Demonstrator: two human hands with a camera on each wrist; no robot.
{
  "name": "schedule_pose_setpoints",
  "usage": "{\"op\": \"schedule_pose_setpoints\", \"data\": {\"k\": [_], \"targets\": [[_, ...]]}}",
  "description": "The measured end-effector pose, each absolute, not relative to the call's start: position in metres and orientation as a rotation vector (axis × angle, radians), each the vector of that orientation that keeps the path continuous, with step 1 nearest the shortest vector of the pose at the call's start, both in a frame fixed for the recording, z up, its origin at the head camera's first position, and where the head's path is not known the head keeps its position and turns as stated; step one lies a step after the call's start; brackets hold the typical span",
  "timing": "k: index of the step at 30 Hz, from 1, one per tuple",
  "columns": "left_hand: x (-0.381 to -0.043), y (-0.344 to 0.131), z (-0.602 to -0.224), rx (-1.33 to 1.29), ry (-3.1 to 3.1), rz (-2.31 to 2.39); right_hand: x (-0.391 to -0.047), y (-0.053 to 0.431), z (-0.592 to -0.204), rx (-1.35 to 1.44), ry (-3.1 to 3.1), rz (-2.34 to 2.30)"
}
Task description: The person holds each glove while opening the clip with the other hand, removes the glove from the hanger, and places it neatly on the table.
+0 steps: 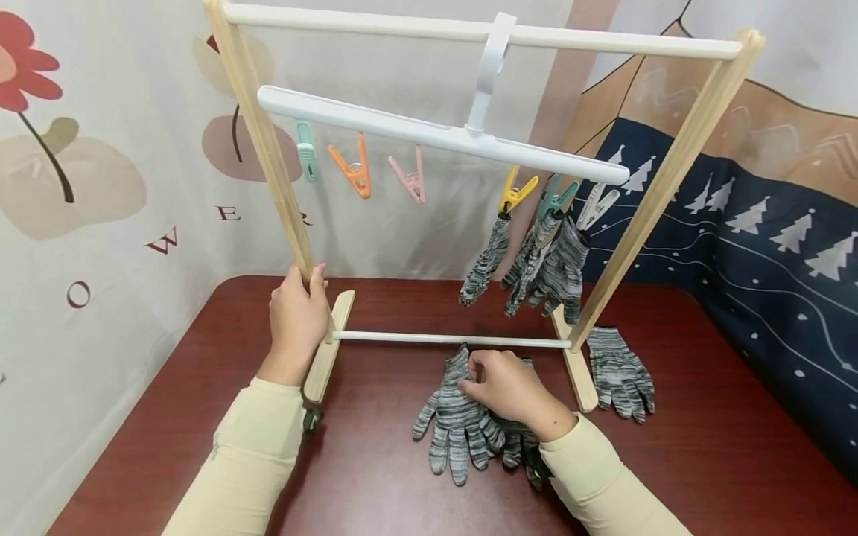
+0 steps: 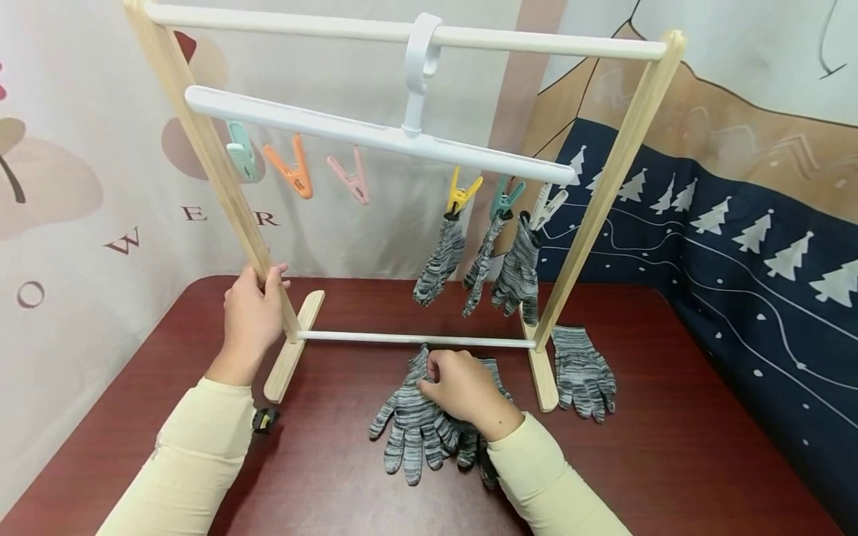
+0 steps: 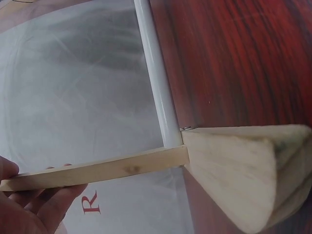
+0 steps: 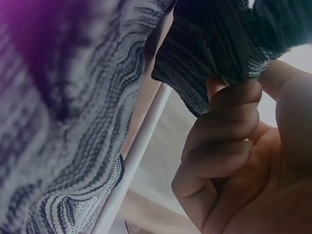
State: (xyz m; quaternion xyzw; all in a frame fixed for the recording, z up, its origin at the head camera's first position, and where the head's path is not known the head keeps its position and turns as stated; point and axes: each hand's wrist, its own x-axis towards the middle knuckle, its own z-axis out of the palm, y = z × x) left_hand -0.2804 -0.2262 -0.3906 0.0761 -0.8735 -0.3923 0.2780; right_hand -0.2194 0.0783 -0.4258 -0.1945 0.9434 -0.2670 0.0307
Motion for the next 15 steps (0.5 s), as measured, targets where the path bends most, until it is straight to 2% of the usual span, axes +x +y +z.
{"op": "schedule_pose_setpoints", "data": {"k": [15], "targets": [[-0.2794,-0.2254,-0.3900,0.211,-2.357,-1.062,-0.2177,0.0806,-0.4223,-0.505,2.986,-0.663]]}}
